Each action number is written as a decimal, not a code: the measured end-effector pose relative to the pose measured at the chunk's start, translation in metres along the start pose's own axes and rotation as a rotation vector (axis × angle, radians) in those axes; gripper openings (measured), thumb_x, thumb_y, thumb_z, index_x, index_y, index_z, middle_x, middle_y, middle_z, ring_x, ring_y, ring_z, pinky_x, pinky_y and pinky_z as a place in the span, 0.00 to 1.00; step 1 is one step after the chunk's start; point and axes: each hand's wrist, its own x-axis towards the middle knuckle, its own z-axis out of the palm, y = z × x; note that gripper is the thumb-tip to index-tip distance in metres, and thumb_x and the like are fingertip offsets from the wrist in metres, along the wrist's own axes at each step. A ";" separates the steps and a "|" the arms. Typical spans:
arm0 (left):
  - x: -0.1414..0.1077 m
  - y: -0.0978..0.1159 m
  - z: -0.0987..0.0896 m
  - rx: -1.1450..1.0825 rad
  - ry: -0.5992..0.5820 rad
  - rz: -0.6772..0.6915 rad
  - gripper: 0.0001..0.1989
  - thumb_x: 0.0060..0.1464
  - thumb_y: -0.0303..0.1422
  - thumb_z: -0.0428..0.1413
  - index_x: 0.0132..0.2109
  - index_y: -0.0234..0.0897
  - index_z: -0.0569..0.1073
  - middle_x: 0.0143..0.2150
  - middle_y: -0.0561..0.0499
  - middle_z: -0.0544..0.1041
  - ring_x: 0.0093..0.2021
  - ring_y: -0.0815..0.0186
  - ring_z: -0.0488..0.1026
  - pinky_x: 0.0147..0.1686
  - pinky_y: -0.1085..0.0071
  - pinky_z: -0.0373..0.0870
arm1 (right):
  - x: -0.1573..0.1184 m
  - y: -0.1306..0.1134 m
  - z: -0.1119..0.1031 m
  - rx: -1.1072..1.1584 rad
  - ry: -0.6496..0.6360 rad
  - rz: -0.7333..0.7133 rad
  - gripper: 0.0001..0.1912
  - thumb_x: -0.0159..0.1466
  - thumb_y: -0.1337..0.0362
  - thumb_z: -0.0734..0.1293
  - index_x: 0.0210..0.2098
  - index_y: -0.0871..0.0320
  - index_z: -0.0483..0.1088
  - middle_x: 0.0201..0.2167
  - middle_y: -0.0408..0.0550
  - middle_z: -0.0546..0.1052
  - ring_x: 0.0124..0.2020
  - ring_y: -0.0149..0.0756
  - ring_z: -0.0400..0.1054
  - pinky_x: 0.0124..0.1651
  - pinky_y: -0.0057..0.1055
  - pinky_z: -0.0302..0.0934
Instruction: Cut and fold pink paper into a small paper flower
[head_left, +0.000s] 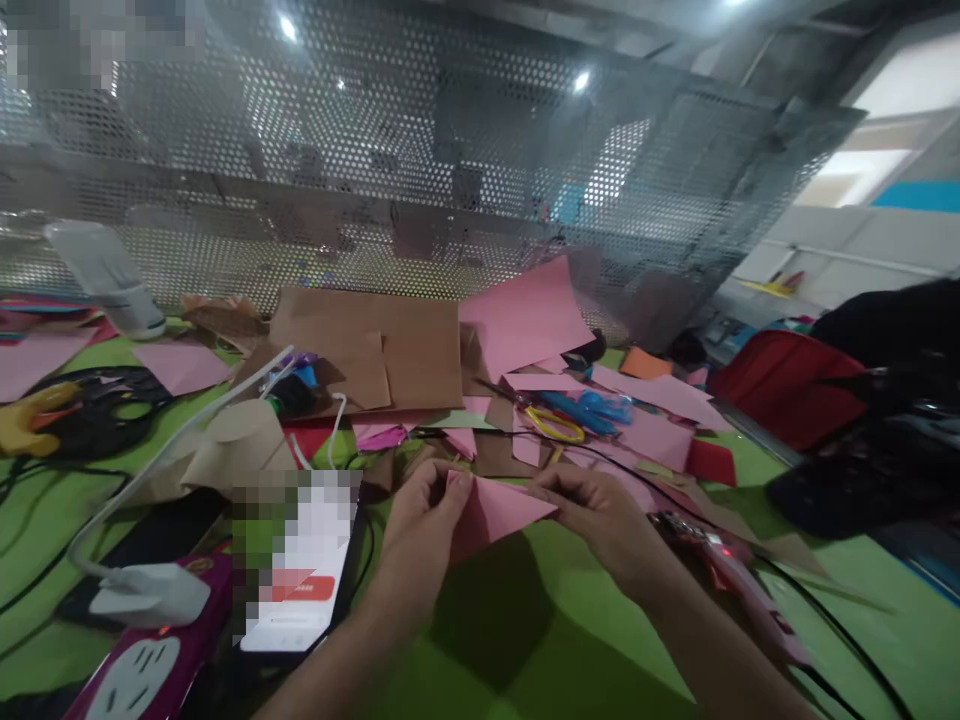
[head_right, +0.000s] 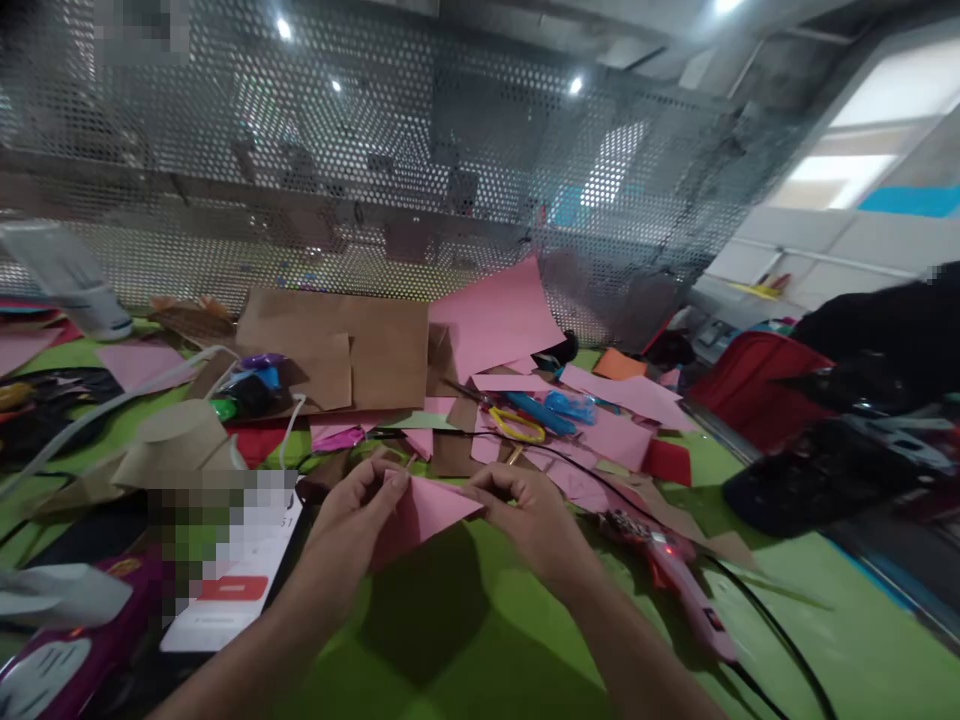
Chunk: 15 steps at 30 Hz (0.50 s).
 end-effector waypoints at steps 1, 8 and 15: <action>0.000 0.001 0.000 0.010 0.004 0.008 0.10 0.56 0.38 0.56 0.32 0.37 0.70 0.29 0.56 0.67 0.29 0.71 0.61 0.30 0.76 0.59 | 0.000 0.000 -0.001 -0.009 0.004 0.001 0.16 0.61 0.53 0.68 0.24 0.58 0.71 0.23 0.41 0.71 0.27 0.33 0.64 0.31 0.28 0.56; -0.003 0.004 0.000 0.178 0.029 0.133 0.08 0.58 0.35 0.54 0.32 0.37 0.70 0.31 0.54 0.70 0.32 0.67 0.65 0.33 0.74 0.61 | -0.007 -0.009 -0.001 -0.101 -0.056 -0.145 0.17 0.66 0.51 0.62 0.43 0.54 0.74 0.43 0.49 0.77 0.47 0.44 0.68 0.48 0.37 0.60; -0.006 0.004 0.002 0.302 -0.022 0.212 0.08 0.58 0.35 0.54 0.33 0.37 0.73 0.30 0.52 0.73 0.32 0.65 0.68 0.33 0.72 0.62 | -0.003 -0.004 0.011 -0.079 -0.080 0.011 0.15 0.60 0.51 0.69 0.30 0.58 0.75 0.28 0.45 0.77 0.32 0.38 0.69 0.37 0.31 0.61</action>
